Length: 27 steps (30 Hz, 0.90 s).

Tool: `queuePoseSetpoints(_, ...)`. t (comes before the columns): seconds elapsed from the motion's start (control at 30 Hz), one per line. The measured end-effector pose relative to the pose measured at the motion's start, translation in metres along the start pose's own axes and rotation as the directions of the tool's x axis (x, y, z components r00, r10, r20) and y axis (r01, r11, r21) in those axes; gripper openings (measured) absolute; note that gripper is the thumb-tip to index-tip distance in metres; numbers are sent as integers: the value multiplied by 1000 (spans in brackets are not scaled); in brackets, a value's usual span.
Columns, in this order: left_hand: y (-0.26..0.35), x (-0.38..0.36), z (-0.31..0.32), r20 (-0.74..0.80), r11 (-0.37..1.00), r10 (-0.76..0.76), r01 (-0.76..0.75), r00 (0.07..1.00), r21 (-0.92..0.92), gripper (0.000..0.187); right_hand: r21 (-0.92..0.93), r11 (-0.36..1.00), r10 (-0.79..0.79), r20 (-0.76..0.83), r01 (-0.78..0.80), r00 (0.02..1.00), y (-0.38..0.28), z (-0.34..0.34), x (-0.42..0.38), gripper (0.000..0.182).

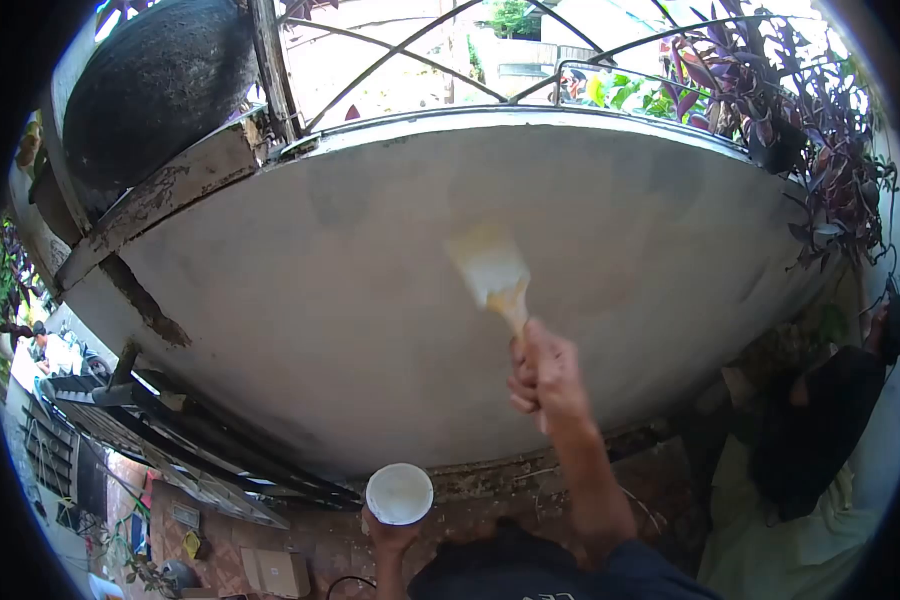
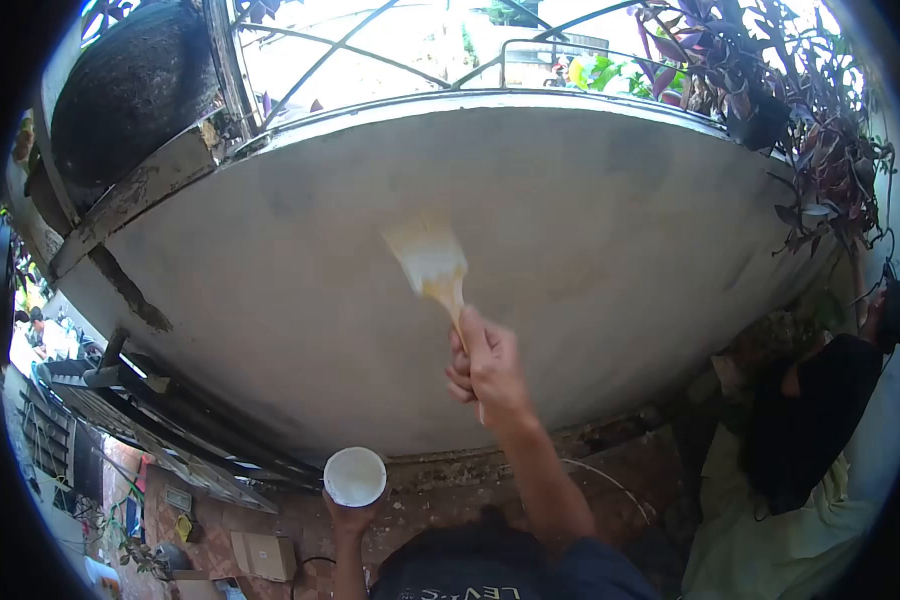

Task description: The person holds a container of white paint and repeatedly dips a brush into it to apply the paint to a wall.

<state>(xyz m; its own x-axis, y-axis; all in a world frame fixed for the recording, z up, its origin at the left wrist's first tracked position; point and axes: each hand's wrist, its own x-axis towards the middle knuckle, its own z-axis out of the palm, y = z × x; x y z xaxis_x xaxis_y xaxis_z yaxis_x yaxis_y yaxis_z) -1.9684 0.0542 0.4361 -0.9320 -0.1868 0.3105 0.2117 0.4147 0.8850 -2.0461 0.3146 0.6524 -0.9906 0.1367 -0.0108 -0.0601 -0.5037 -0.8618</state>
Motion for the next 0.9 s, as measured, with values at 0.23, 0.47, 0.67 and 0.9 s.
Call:
queuePoseSetpoints(0.23, -26, -8, 9, 59, 999, 42, -44, 997, 27, 75, -49, 990, -135, -25, 134, 990, 10, 7, 29, 45)
queuePoseSetpoints(0.47, -35, -15, 1, 116, 975, -149, 165, 982, -146, 68, -16, 925, 332, -454, -380, 827, 258, -109, 19, 46)
queuePoseSetpoints(0.67, -6, -11, -14, 120, 991, -46, 60, 992, -123, 75, 119, 891, 446, -405, -438, 798, 224, -79, 18, 43)
queuePoseSetpoints(0.9, -22, -16, -11, 15, 1000, -4, 4, 1000, -24, 80, -1, 971, -241, 42, 241, 970, -19, 26, 17, 43)
